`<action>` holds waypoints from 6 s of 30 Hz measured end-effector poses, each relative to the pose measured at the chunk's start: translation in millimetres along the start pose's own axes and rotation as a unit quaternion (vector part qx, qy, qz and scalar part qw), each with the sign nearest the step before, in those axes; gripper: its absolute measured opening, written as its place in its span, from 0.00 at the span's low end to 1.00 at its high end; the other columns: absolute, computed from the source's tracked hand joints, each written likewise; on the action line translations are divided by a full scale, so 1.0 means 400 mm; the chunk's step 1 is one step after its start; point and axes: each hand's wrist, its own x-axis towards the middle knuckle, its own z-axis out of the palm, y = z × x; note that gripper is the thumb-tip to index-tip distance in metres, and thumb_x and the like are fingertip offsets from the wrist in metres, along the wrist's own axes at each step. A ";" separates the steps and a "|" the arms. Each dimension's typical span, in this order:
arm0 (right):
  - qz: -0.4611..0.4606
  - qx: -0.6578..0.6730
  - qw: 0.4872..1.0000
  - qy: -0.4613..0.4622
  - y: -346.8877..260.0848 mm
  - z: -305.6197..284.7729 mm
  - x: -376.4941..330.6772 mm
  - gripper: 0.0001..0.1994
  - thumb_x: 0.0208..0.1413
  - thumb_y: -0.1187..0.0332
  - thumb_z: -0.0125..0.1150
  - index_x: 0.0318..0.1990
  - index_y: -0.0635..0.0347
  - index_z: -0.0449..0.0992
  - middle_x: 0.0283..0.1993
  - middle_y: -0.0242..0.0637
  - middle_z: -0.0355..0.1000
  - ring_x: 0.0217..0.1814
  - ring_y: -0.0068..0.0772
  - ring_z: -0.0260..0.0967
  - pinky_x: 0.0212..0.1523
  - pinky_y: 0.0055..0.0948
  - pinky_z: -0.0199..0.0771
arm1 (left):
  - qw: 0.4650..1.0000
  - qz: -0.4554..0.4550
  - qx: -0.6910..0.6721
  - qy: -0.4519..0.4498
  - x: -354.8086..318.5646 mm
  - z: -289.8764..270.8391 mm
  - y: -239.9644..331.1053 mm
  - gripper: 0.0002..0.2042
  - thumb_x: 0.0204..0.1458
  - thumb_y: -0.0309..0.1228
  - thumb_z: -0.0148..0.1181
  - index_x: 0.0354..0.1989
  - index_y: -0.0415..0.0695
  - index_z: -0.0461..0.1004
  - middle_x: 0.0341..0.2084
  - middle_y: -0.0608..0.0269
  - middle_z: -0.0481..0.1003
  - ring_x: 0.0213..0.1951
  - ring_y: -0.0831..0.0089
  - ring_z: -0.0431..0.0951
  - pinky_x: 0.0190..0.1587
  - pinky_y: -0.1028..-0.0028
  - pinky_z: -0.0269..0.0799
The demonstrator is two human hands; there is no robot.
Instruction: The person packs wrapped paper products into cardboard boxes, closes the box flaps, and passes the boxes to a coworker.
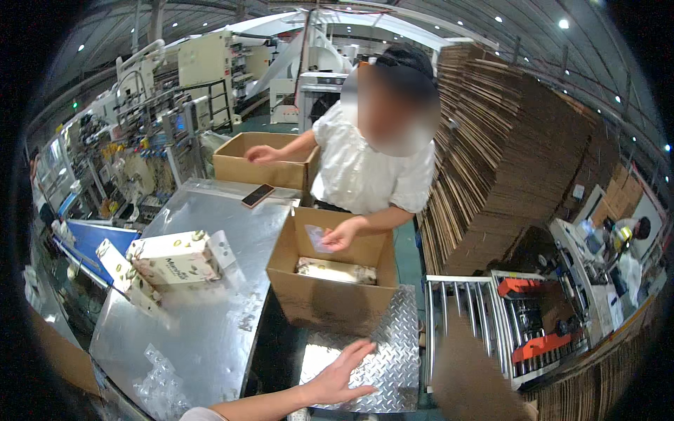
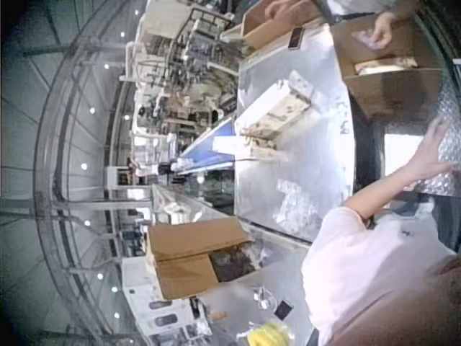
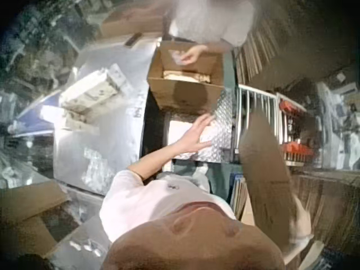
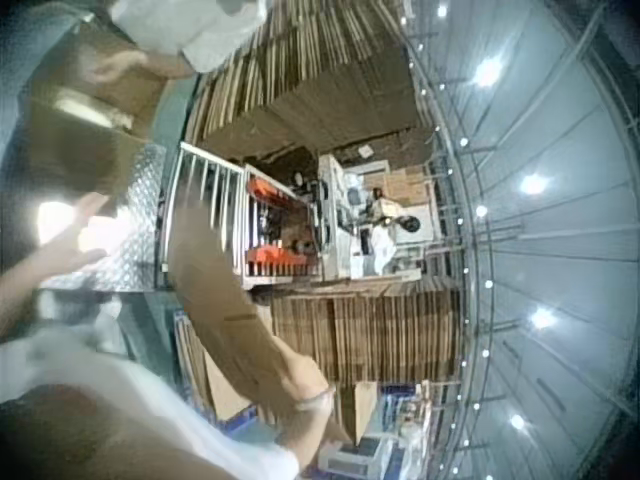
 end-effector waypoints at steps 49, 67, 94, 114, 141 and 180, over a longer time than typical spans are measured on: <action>-0.478 -0.098 0.859 0.157 -0.552 0.349 0.458 0.29 0.50 0.50 0.59 0.55 0.59 0.68 0.63 0.61 0.52 0.65 0.60 0.51 0.63 0.53 0.48 | 0.833 -0.112 0.317 -0.439 0.053 -0.438 -0.213 0.35 0.55 0.61 0.34 0.60 0.43 0.60 0.61 0.54 0.57 0.63 0.58 0.55 0.60 0.61 0.56; 0.001 0.292 0.955 0.040 0.162 0.553 1.094 0.31 0.58 0.44 0.42 0.63 0.54 0.58 0.67 0.46 0.51 0.69 0.49 0.46 0.63 0.46 0.52 | 0.775 -0.459 -0.423 0.099 -0.135 -0.044 -0.380 0.20 0.52 0.34 0.56 0.53 0.40 0.67 0.43 0.61 0.74 0.45 0.76 0.73 0.44 0.76 0.69; -0.660 -0.199 0.712 0.134 -1.856 0.456 0.619 0.44 0.34 0.52 0.71 0.54 0.76 0.59 0.51 0.56 0.60 0.55 0.55 0.58 0.55 0.40 0.59 | 0.692 -0.298 0.051 0.655 -0.784 -1.247 -0.402 0.41 0.51 0.27 0.57 0.67 0.38 0.34 0.64 0.45 0.47 0.61 0.62 0.56 0.60 0.70 0.54; -0.569 -0.149 0.806 0.065 -1.526 0.500 0.515 0.51 0.35 0.43 0.62 0.56 0.81 0.51 0.40 0.60 0.64 0.33 0.53 0.71 0.34 0.42 0.74 | 0.749 -0.361 0.390 0.396 -0.425 -1.204 -0.232 0.33 0.46 0.44 0.61 0.62 0.55 0.58 0.64 0.50 0.49 0.64 0.49 0.51 0.63 0.54 0.48; -0.650 0.308 0.623 -0.308 -1.180 0.240 0.463 0.28 0.50 0.63 0.61 0.57 0.67 0.63 0.53 0.41 0.67 0.57 0.33 0.61 0.60 0.35 0.56 | 0.909 -0.026 -0.270 0.317 -0.501 -0.944 0.046 0.27 0.50 0.38 0.57 0.56 0.37 0.63 0.48 0.51 0.71 0.46 0.62 0.74 0.49 0.62 0.72; -0.428 0.046 0.887 0.165 -0.576 0.447 0.684 0.31 0.48 0.63 0.61 0.58 0.64 0.57 0.57 0.59 0.60 0.56 0.58 0.61 0.56 0.43 0.63 | 0.855 -0.177 0.335 -0.354 -0.043 -0.125 -0.403 0.45 0.44 0.52 0.60 0.67 0.71 0.36 0.65 0.43 0.42 0.62 0.42 0.52 0.58 0.47 0.58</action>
